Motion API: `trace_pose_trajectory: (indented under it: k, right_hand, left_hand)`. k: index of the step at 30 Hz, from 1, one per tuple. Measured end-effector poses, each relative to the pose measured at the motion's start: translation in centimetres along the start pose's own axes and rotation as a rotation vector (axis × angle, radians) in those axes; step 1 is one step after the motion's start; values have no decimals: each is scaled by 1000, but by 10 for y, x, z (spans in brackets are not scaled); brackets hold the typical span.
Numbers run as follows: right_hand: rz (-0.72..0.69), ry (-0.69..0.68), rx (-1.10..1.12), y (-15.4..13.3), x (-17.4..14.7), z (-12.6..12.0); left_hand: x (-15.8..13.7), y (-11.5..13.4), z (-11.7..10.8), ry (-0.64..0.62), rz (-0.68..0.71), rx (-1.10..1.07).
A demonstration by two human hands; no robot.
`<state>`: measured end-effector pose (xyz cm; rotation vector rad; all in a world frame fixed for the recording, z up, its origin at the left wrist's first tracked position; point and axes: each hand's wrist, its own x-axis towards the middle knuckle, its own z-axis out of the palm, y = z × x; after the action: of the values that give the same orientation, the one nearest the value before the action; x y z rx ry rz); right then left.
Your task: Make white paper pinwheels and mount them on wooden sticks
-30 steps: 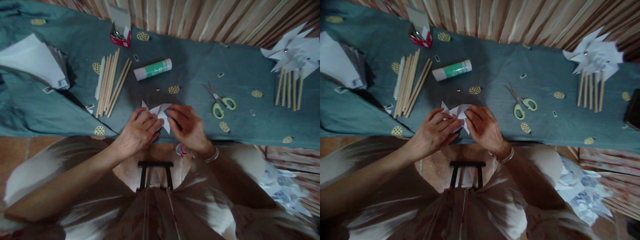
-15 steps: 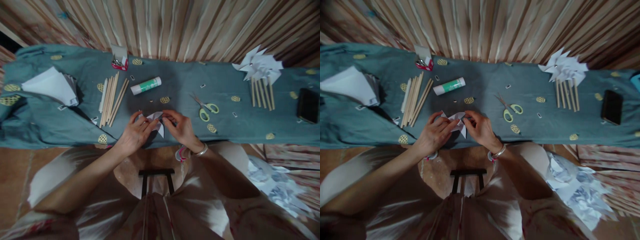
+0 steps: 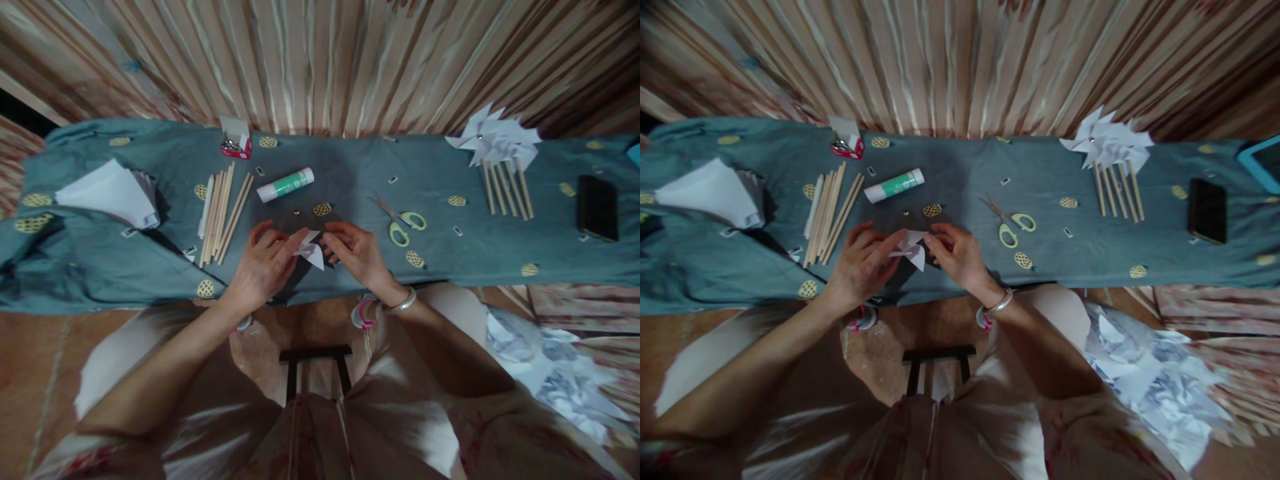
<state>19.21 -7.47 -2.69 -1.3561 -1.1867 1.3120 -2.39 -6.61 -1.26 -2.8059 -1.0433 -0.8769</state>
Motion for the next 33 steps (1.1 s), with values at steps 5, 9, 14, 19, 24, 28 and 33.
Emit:
trace_pose_trajectory:
  k: [5,9,14,19,24,28,33]
  right_hand:
    - [259,-148,263,-18,-8,6]
    - [351,-189,434,-22,-10,12]
    - [348,-118,455,-20,-7,15]
    - [344,-141,506,-23,-8,15]
    - [324,-178,523,-17,-6,16]
    - [249,-208,521,-16,-3,15]
    - [176,-108,506,-26,4,7]
  left_hand:
    - [11,4,-17,73,46,22]
    - [13,12,-21,60,67,-30]
    - [11,18,-21,37,99,-21]
    - [13,17,-23,50,140,10]
    - [16,17,-22,36,123,-13]
    - [16,14,-20,41,100,-64]
    - [13,7,-16,52,-142,-321]
